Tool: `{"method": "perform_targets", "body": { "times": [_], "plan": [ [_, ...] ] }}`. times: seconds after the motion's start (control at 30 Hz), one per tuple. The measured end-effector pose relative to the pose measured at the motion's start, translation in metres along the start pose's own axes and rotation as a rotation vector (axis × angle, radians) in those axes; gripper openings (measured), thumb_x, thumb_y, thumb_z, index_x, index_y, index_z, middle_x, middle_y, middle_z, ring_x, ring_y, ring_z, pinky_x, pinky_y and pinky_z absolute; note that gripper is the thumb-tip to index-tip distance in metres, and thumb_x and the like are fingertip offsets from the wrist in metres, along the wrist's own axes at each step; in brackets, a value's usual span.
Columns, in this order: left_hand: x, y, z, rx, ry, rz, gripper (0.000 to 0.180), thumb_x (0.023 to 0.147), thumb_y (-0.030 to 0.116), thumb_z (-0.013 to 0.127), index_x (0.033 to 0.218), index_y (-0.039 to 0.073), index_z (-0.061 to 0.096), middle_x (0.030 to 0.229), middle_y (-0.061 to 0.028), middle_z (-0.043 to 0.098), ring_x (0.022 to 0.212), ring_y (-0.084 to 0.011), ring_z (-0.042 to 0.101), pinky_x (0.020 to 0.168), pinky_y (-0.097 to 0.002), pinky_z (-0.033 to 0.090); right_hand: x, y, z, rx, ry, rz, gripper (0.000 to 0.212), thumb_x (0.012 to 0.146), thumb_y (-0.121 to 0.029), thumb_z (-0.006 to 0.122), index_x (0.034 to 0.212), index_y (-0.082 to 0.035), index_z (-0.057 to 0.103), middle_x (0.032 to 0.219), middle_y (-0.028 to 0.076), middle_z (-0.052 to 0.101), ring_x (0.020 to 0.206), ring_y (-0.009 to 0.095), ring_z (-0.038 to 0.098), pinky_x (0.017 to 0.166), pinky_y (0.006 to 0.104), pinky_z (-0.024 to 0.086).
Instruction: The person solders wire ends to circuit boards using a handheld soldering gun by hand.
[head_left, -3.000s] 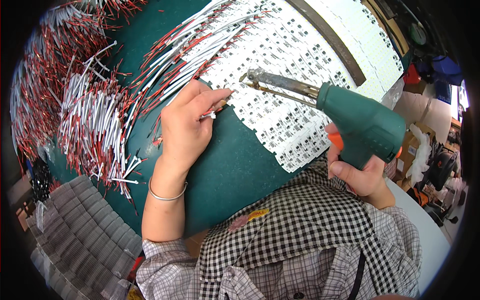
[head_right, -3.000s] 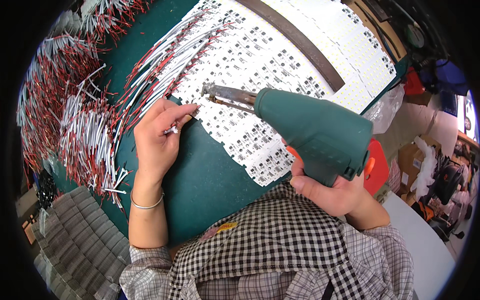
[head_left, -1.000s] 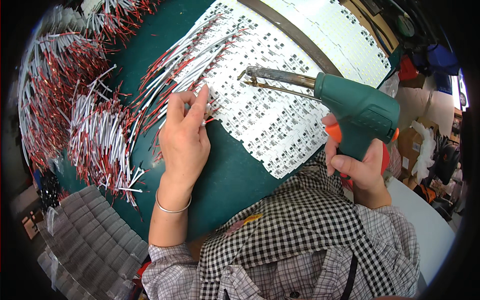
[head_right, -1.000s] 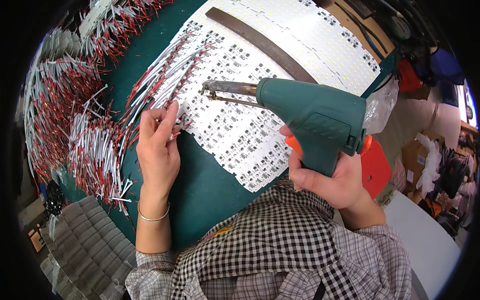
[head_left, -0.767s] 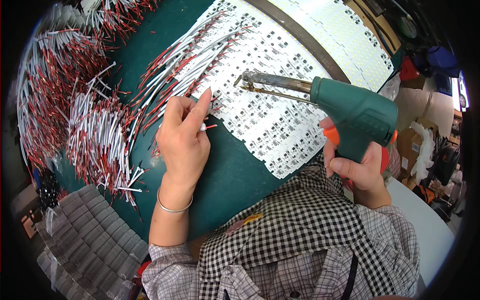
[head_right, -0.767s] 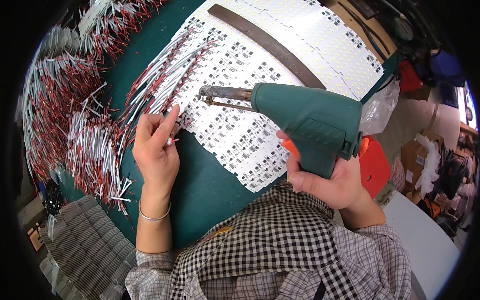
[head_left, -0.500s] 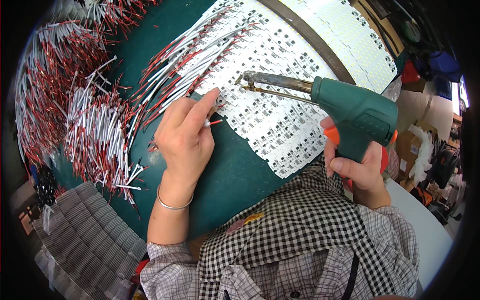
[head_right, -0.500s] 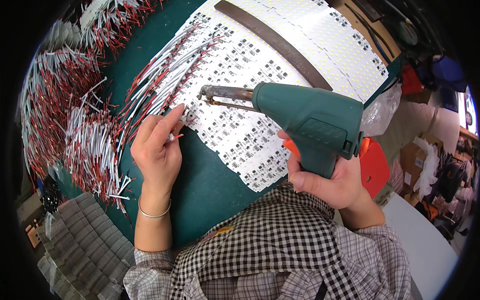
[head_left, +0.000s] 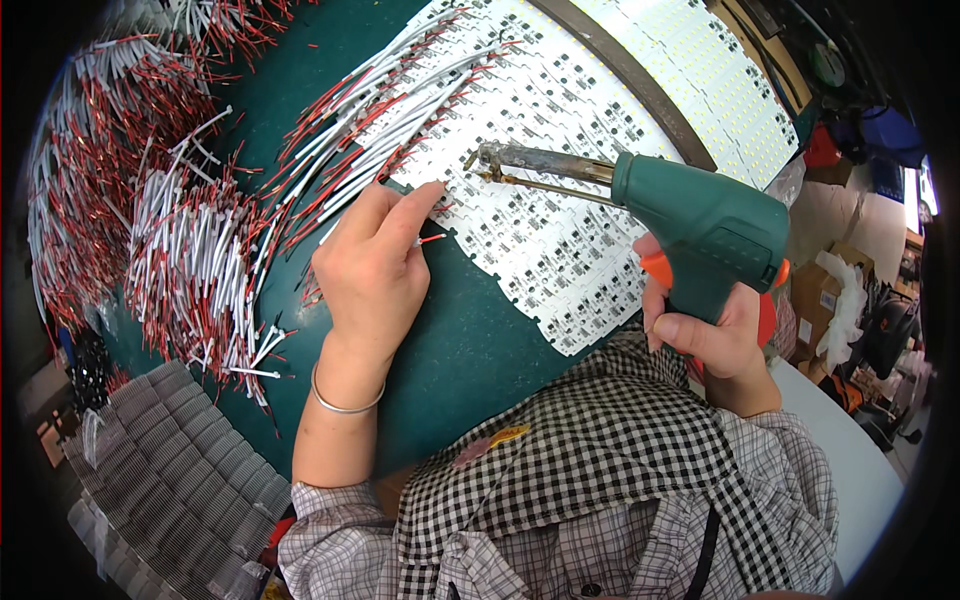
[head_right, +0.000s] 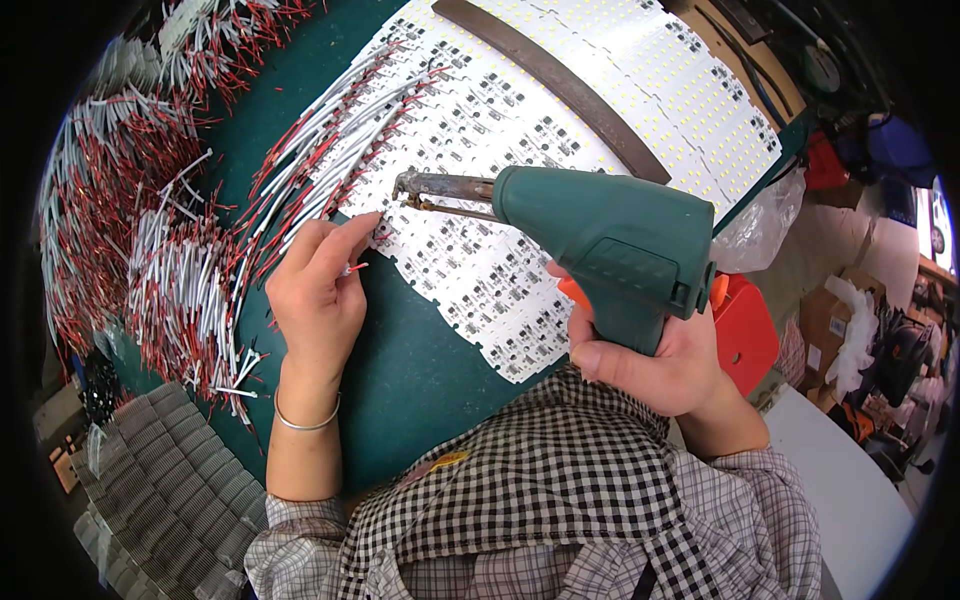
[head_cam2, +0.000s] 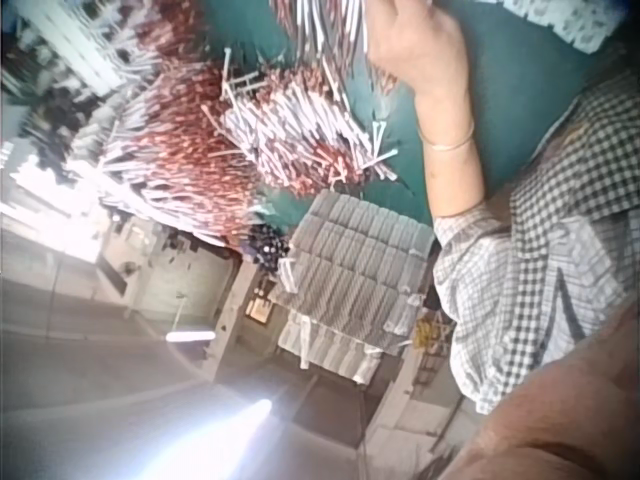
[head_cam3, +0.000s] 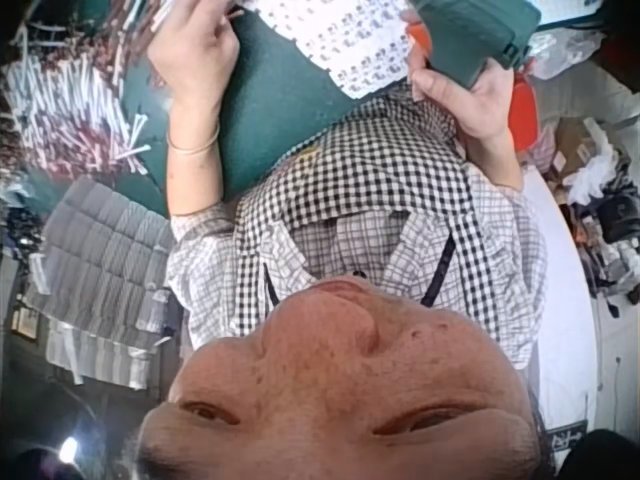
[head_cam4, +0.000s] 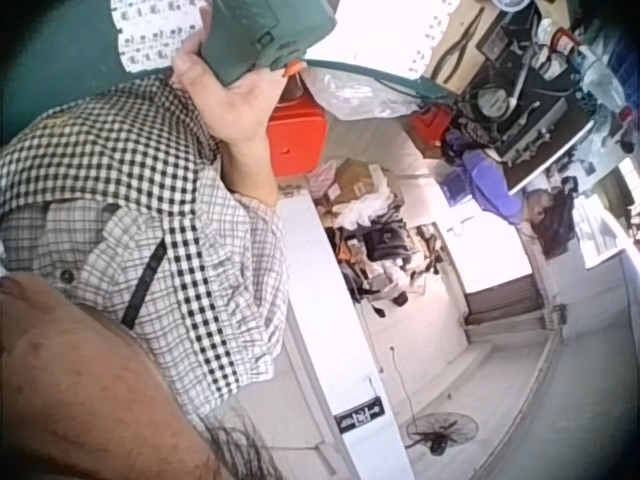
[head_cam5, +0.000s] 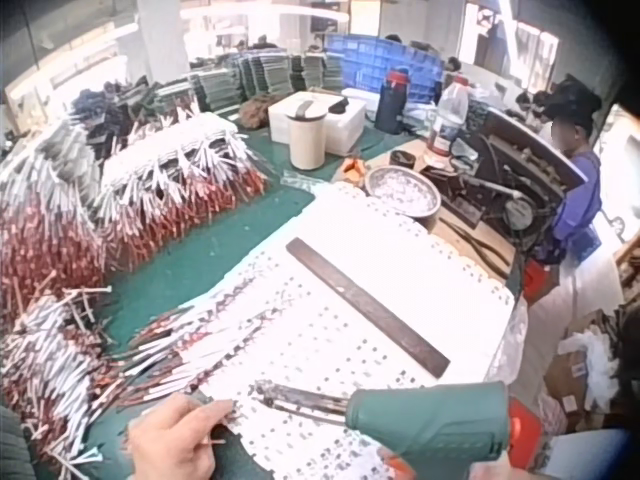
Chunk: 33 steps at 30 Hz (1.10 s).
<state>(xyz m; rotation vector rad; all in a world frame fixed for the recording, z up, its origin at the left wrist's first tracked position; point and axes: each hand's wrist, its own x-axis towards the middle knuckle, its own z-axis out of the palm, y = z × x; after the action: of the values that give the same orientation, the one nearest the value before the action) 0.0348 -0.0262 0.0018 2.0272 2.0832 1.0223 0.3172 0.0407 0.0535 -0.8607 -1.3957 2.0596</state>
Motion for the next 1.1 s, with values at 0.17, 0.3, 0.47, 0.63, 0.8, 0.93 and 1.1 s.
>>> {"method": "perform_targets", "body": {
  "times": [0.17, 0.3, 0.47, 0.63, 0.8, 0.93, 1.1],
  "plan": [
    [0.0, 0.001, -0.002, 0.071, -0.026, 0.038, 0.042, 0.064, -0.016, 0.059, 0.097, 0.007, 0.07, 0.069, -0.0069, 0.055, 0.059, -0.0187, 0.056, 0.053, -0.0278, 0.045, 0.001, 0.004, 0.005, -0.057, 0.025, -0.049, 0.048, 0.081, 0.007, 0.063, 0.126, 0.008, 0.047, 0.089, 0.008, 0.061, 0.077, 0.013, 0.057, 0.065, 0.0259, 0.048],
    [-0.001, 0.0, -0.001, 0.073, -0.019, 0.05, 0.042, 0.063, -0.016, 0.058, 0.096, 0.007, 0.07, 0.07, -0.0066, 0.055, 0.06, -0.0188, 0.057, 0.053, -0.0284, 0.045, 0.001, 0.005, 0.005, -0.077, -0.008, -0.024, 0.041, 0.082, 0.007, 0.062, 0.122, 0.005, 0.05, 0.089, 0.006, 0.061, 0.077, 0.012, 0.056, 0.066, 0.026, 0.047],
    [0.002, 0.002, 0.001, 0.031, -0.032, 0.014, 0.045, 0.062, -0.019, 0.055, 0.097, 0.006, 0.069, 0.071, -0.0078, 0.056, 0.062, -0.0198, 0.06, 0.057, -0.0284, 0.048, 0.004, 0.007, 0.006, -0.085, -0.026, -0.036, 0.036, 0.082, 0.007, 0.062, 0.116, 0.004, 0.051, 0.088, 0.006, 0.061, 0.076, 0.011, 0.056, 0.066, 0.0261, 0.047],
    [0.0, 0.0, 0.0, -0.012, -0.078, -0.028, 0.048, 0.062, -0.021, 0.05, 0.098, 0.005, 0.067, 0.073, -0.0084, 0.057, 0.066, -0.0198, 0.063, 0.06, -0.0276, 0.05, 0.006, 0.008, 0.007, -0.159, -0.041, -0.061, 0.035, 0.081, 0.006, 0.062, 0.114, 0.003, 0.051, 0.085, 0.005, 0.061, 0.075, 0.011, 0.057, 0.067, 0.0263, 0.048],
    [0.001, -0.001, 0.0, -0.045, -0.094, -0.05, 0.047, 0.062, -0.022, 0.05, 0.097, 0.004, 0.066, 0.074, -0.0086, 0.058, 0.068, -0.0191, 0.063, 0.061, -0.0273, 0.05, 0.007, 0.011, 0.009, -0.221, 0.001, -0.012, 0.03, 0.079, 0.006, 0.064, 0.108, 0.002, 0.054, 0.085, 0.004, 0.062, 0.077, 0.011, 0.058, 0.071, 0.0256, 0.049],
    [0.001, -0.001, 0.001, -0.051, -0.092, -0.05, 0.046, 0.062, -0.021, 0.05, 0.097, 0.004, 0.067, 0.074, -0.0084, 0.058, 0.066, -0.0191, 0.061, 0.061, -0.0273, 0.049, 0.008, 0.01, 0.01, -0.196, 0.008, 0.001, 0.03, 0.077, 0.005, 0.067, 0.104, 0.001, 0.056, 0.085, 0.004, 0.062, 0.078, 0.011, 0.059, 0.072, 0.0259, 0.05],
    [0.001, -0.003, 0.004, -0.028, -0.024, 0.008, 0.04, 0.061, -0.013, 0.058, 0.092, 0.009, 0.067, 0.07, -0.0049, 0.052, 0.058, -0.0209, 0.054, 0.051, -0.0324, 0.044, 0.008, 0.007, 0.014, -0.163, 0.086, 0.116, 0.032, 0.075, 0.006, 0.069, 0.103, 0.001, 0.055, 0.085, 0.004, 0.062, 0.079, 0.01, 0.06, 0.071, 0.0266, 0.051]
  ]
}}
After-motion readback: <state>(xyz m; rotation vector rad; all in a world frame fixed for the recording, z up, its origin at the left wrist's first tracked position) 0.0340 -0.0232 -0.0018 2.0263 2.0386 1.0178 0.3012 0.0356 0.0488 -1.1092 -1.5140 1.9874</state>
